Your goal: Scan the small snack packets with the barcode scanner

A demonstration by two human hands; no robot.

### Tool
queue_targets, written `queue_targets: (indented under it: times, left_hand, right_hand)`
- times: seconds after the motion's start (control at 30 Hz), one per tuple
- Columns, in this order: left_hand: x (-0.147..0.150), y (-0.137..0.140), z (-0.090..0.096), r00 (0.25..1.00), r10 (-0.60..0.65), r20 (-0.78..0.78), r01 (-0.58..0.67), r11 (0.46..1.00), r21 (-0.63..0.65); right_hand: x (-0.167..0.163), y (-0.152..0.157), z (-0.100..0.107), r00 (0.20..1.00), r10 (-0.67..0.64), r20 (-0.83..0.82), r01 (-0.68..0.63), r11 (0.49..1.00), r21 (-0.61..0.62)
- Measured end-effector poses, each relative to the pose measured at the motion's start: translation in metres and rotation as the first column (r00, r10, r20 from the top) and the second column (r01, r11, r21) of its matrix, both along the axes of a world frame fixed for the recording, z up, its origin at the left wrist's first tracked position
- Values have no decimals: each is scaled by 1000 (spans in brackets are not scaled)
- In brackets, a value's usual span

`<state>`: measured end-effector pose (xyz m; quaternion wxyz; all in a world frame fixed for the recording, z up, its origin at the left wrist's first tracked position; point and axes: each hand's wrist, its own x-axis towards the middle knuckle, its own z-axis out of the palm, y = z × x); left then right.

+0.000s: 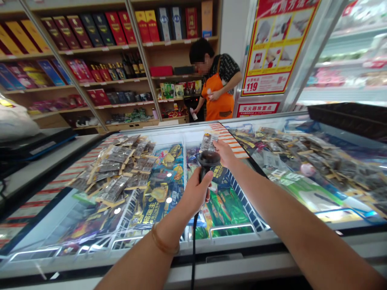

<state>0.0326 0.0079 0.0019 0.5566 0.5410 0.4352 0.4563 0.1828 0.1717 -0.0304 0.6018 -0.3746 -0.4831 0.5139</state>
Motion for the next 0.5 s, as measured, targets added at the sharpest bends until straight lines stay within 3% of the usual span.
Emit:
queue_targets:
  times: [0.17, 0.5]
  left_hand:
    - [-1, 2, -6, 999, -10, -34, 11, 1000, 26]
    - [-1, 3, -4, 1000, 18, -17, -17, 1000, 20]
  right_hand:
    - [-1, -1, -2, 984, 68, -164, -67, 998, 7]
    - [-2, 1, -4, 991, 62, -117, -63, 998, -2]
